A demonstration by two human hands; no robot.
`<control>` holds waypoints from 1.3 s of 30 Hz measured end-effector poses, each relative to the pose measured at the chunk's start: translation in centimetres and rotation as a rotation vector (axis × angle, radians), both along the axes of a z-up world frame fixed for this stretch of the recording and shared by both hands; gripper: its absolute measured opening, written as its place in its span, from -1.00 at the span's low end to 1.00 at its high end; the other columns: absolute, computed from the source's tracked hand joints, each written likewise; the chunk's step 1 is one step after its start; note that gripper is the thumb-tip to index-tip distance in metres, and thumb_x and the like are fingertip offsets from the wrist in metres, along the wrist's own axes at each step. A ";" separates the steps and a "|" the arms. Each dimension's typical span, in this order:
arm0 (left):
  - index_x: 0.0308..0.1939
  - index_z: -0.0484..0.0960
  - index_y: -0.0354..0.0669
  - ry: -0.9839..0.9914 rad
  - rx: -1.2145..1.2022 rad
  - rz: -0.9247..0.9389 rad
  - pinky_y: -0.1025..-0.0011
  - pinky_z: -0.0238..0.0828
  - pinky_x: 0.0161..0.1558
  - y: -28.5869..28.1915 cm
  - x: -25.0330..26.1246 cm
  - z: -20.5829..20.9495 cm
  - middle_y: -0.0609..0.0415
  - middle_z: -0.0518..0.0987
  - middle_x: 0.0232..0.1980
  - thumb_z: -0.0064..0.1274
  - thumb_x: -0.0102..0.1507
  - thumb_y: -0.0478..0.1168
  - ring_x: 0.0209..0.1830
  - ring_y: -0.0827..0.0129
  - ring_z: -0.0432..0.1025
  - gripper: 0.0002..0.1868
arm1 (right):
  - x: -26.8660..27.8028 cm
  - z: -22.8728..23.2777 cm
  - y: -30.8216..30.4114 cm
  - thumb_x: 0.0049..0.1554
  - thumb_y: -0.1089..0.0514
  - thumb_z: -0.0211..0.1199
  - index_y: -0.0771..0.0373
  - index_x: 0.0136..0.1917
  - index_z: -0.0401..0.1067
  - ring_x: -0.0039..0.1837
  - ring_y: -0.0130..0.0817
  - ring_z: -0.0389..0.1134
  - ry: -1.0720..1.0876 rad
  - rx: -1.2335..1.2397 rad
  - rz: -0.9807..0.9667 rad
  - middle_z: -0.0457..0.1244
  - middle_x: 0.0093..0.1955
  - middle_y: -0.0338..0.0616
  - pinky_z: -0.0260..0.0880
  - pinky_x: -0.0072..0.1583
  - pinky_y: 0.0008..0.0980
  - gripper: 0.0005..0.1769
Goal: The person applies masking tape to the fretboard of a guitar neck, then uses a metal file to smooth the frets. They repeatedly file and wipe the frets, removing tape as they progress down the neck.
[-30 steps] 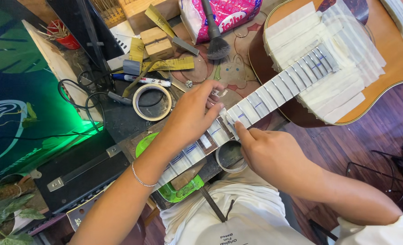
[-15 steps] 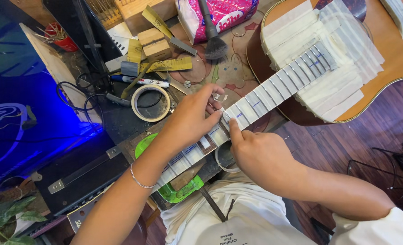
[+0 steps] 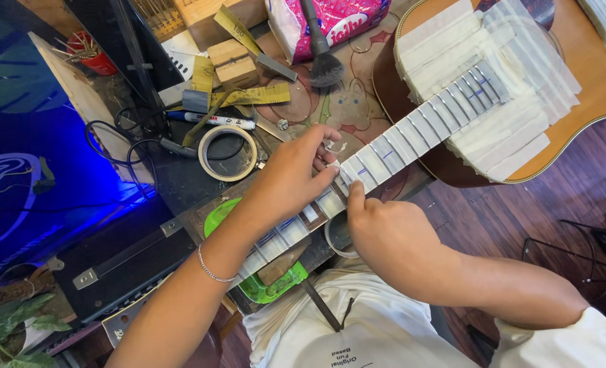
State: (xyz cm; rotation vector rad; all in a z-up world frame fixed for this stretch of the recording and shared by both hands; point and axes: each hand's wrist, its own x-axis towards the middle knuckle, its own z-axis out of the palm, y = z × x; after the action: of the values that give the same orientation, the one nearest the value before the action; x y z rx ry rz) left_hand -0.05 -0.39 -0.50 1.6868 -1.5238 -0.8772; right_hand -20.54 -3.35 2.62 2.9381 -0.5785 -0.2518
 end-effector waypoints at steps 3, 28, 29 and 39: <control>0.23 0.42 -0.09 0.009 0.025 -0.001 0.17 0.56 -0.09 0.2 0.0 0.3 -0.09 0.69 -0.14 0.12 0.21 -0.28 -0.14 0.10 0.64 -0.51 | -0.7 -0.3 0.2 0.06 0.25 0.10 0.58 0.29 0.36 -0.45 -0.28 0.44 0.028 0.013 -0.005 0.35 -0.41 -0.11 0.38 -0.42 -0.39 -0.46; 0.26 0.45 -0.03 0.029 0.104 -0.019 0.15 0.53 0.02 0.2 0.1 0.9 -0.08 0.73 -0.07 0.14 0.24 -0.25 -0.10 0.11 0.65 -0.51 | -1.5 -0.2 -0.8 0.12 0.13 0.09 0.33 0.20 0.46 -0.47 -0.41 0.38 -0.178 -0.083 0.069 0.29 -0.46 -0.29 0.33 -0.40 -0.51 -0.58; 0.27 0.44 -0.04 0.035 0.120 -0.031 0.15 0.52 0.04 0.3 0.0 1.2 -0.10 0.73 -0.05 0.15 0.22 -0.24 -0.09 0.11 0.65 -0.48 | -1.5 -0.3 -0.9 0.12 0.13 0.10 0.33 0.20 0.46 -0.47 -0.39 0.39 -0.172 -0.081 0.067 0.30 -0.45 -0.27 0.34 -0.40 -0.49 -0.58; 0.26 0.45 -0.02 -0.010 0.087 -0.022 0.16 0.52 0.04 0.3 -0.4 0.9 -0.10 0.72 -0.08 0.19 0.19 -0.22 -0.12 0.11 0.65 -0.45 | -1.0 0.3 -0.5 0.08 0.19 0.09 0.42 0.21 0.45 -0.44 -0.41 0.41 -0.085 -0.121 0.084 0.34 -0.40 -0.24 0.35 -0.39 -0.51 -0.55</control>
State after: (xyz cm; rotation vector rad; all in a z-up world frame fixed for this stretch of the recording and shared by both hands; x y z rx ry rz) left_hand -0.41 -0.12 0.35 1.7411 -1.5333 -0.9603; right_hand -21.58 -3.87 2.87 2.8585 -0.4621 -0.0799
